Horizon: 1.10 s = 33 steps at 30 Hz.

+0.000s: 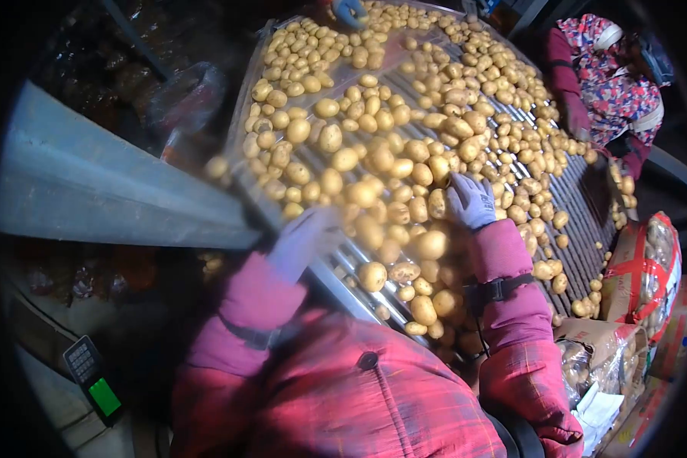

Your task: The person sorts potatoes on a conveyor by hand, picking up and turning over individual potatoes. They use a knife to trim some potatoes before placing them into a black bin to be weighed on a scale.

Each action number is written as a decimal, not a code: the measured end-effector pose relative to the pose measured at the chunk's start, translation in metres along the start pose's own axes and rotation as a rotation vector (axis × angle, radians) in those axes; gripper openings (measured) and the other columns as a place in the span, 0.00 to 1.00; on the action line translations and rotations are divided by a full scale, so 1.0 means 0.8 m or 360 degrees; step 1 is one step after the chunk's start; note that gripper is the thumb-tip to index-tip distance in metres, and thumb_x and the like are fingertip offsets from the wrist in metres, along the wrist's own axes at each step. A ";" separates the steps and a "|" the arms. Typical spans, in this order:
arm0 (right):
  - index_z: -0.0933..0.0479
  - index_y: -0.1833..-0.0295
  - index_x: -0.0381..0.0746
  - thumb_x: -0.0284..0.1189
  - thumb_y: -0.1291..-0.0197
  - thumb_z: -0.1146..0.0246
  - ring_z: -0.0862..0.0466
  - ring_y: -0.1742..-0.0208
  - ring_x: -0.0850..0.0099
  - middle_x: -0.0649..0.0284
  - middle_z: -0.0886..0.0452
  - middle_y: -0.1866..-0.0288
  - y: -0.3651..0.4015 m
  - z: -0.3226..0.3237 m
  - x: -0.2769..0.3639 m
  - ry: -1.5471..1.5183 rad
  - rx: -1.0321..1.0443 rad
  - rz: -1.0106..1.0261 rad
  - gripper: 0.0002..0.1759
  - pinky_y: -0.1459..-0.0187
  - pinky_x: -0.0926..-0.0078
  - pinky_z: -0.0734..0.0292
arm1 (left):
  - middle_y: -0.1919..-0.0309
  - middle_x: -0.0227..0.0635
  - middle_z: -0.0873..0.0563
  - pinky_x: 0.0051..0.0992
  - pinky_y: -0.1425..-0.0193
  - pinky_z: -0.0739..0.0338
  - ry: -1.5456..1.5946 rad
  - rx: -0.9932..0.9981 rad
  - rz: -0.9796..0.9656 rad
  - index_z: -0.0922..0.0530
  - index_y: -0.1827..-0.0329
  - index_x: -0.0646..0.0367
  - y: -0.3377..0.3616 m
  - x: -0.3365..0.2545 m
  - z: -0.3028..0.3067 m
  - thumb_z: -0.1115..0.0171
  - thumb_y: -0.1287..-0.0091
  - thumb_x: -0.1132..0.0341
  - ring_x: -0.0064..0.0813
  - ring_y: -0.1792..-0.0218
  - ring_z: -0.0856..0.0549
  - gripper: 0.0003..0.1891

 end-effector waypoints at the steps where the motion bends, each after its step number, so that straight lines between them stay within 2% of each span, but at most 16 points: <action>1: 0.28 0.40 0.44 0.44 0.41 0.45 0.27 0.40 0.54 0.51 0.23 0.44 -0.003 -0.004 0.007 -0.0092 -0.0022 -0.0011 0.25 0.36 0.55 0.39 | 0.45 0.46 0.23 0.30 0.47 0.24 0.0097 -0.0001 -0.0127 0.30 0.38 0.62 -0.010 -0.001 -0.003 0.49 0.30 0.56 0.34 0.51 0.19 0.22; 2: 0.28 0.40 0.44 0.43 0.40 0.45 0.26 0.40 0.54 0.51 0.23 0.45 -0.007 -0.002 0.014 -0.0178 -0.0047 -0.0024 0.25 0.37 0.55 0.38 | 0.45 0.46 0.23 0.30 0.47 0.24 0.0078 -0.0015 -0.0100 0.30 0.38 0.62 -0.021 0.006 -0.012 0.49 0.30 0.56 0.34 0.51 0.19 0.22; 5: 0.30 0.38 0.45 0.42 0.41 0.45 0.28 0.40 0.50 0.49 0.27 0.42 -0.009 0.002 0.058 -0.0339 0.0118 0.0162 0.26 0.39 0.56 0.35 | 0.46 0.48 0.23 0.37 0.42 0.28 -0.1649 -0.0203 -0.1360 0.26 0.44 0.62 -0.037 -0.052 -0.063 0.42 0.36 0.61 0.45 0.46 0.23 0.20; 6: 0.30 0.38 0.45 0.43 0.42 0.44 0.29 0.40 0.50 0.49 0.28 0.40 -0.006 0.005 0.077 -0.0154 0.0071 0.0238 0.27 0.39 0.56 0.34 | 0.45 0.50 0.25 0.39 0.41 0.29 -0.2167 -0.0261 -0.1358 0.26 0.43 0.58 -0.045 -0.044 -0.080 0.41 0.41 0.62 0.48 0.46 0.24 0.22; 10: 0.33 0.34 0.43 0.47 0.47 0.41 0.31 0.36 0.51 0.49 0.30 0.37 0.013 -0.007 0.120 -0.1248 0.0461 0.0194 0.36 0.36 0.58 0.37 | 0.49 0.48 0.24 0.43 0.50 0.25 -0.2532 -0.0421 -0.1141 0.27 0.42 0.55 -0.092 -0.047 -0.073 0.39 0.43 0.61 0.46 0.53 0.21 0.24; 14: 0.33 0.34 0.41 0.46 0.43 0.42 0.32 0.35 0.50 0.47 0.28 0.39 0.035 0.012 0.158 -0.0765 0.0490 0.0448 0.34 0.37 0.61 0.35 | 0.48 0.50 0.22 0.39 0.46 0.25 -0.1971 -0.0342 -0.0919 0.30 0.38 0.58 -0.113 -0.061 -0.002 0.37 0.40 0.62 0.48 0.50 0.21 0.27; 16: 0.30 0.36 0.41 0.44 0.45 0.40 0.28 0.38 0.51 0.46 0.26 0.43 0.035 0.008 0.143 -0.1446 0.1009 0.0064 0.32 0.39 0.62 0.32 | 0.47 0.51 0.22 0.38 0.44 0.27 -0.1750 -0.0299 -0.0721 0.31 0.36 0.60 -0.124 -0.042 0.022 0.37 0.39 0.62 0.49 0.47 0.21 0.27; 18: 0.25 0.43 0.40 0.36 0.45 0.38 0.22 0.52 0.51 0.47 0.23 0.51 -0.013 0.032 0.087 -0.1067 0.0330 0.0255 0.24 0.49 0.60 0.27 | 0.47 0.51 0.22 0.42 0.42 0.30 -0.1820 -0.0478 -0.0871 0.30 0.37 0.59 -0.127 -0.021 0.049 0.40 0.38 0.53 0.51 0.46 0.23 0.28; 20: 0.27 0.41 0.44 0.40 0.45 0.42 0.23 0.48 0.52 0.49 0.24 0.47 -0.049 0.035 0.043 -0.0498 -0.0089 0.0207 0.25 0.47 0.56 0.28 | 0.52 0.52 0.20 0.40 0.45 0.28 -0.1629 -0.0447 -0.0917 0.27 0.42 0.59 -0.120 -0.023 0.047 0.39 0.38 0.54 0.49 0.49 0.22 0.25; 22: 0.30 0.38 0.50 0.41 0.46 0.42 0.32 0.35 0.50 0.50 0.33 0.34 -0.077 0.002 0.044 -0.0210 0.0070 0.0330 0.28 0.38 0.53 0.35 | 0.57 0.49 0.19 0.40 0.50 0.27 -0.1615 -0.0300 -0.0715 0.24 0.50 0.59 -0.115 -0.039 0.032 0.39 0.39 0.54 0.48 0.55 0.20 0.21; 25: 0.30 0.39 0.51 0.42 0.48 0.40 0.30 0.37 0.52 0.51 0.30 0.37 -0.085 -0.003 0.075 0.0043 -0.0112 0.0483 0.28 0.39 0.53 0.35 | 0.64 0.45 0.19 0.41 0.56 0.26 -0.1411 -0.0426 -0.0421 0.23 0.57 0.59 -0.113 -0.018 0.053 0.39 0.40 0.57 0.46 0.62 0.20 0.15; 26: 0.30 0.40 0.50 0.44 0.49 0.40 0.30 0.38 0.54 0.53 0.29 0.39 -0.093 -0.006 0.073 0.0121 0.0200 0.0291 0.28 0.40 0.53 0.35 | 0.64 0.45 0.19 0.41 0.56 0.26 -0.1414 -0.0429 -0.0405 0.23 0.57 0.59 -0.109 -0.017 0.053 0.39 0.40 0.57 0.46 0.62 0.20 0.15; 29: 0.29 0.42 0.48 0.47 0.50 0.39 0.28 0.40 0.56 0.55 0.27 0.42 -0.091 -0.005 0.072 0.0276 0.0575 0.0050 0.29 0.42 0.54 0.34 | 0.71 0.44 0.19 0.32 0.60 0.25 -0.1980 -0.0473 -0.1310 0.21 0.61 0.62 -0.060 -0.079 -0.011 0.38 0.43 0.68 0.41 0.66 0.19 0.09; 31: 0.26 0.45 0.45 0.49 0.50 0.38 0.26 0.42 0.57 0.55 0.25 0.45 -0.091 -0.006 0.074 0.0325 0.0554 0.0023 0.29 0.45 0.54 0.32 | 0.68 0.44 0.18 0.33 0.59 0.25 -0.1762 -0.0227 -0.1274 0.21 0.61 0.61 -0.047 -0.074 -0.071 0.36 0.45 0.64 0.41 0.65 0.18 0.12; 32: 0.26 0.45 0.45 0.49 0.50 0.38 0.26 0.42 0.57 0.55 0.25 0.45 -0.090 -0.006 0.082 0.0325 0.0536 0.0039 0.29 0.45 0.54 0.32 | 0.60 0.45 0.19 0.37 0.56 0.25 -0.2361 0.0210 -0.0981 0.21 0.56 0.58 -0.060 -0.048 -0.121 0.35 0.47 0.62 0.42 0.60 0.19 0.16; 33: 0.25 0.47 0.45 0.50 0.50 0.39 0.25 0.44 0.57 0.55 0.25 0.45 -0.087 -0.008 0.090 0.0370 0.0591 0.0064 0.28 0.45 0.55 0.31 | 0.51 0.43 0.22 0.40 0.51 0.26 -0.2036 0.0310 -0.1606 0.22 0.51 0.54 -0.018 -0.047 -0.147 0.35 0.48 0.61 0.42 0.53 0.21 0.20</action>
Point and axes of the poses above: each hand's wrist, its own y-axis away from the middle knuckle, its own z-axis out of the back of the hand, x = y × z, the point moved 8 cm from there along -y, towards the middle knuckle
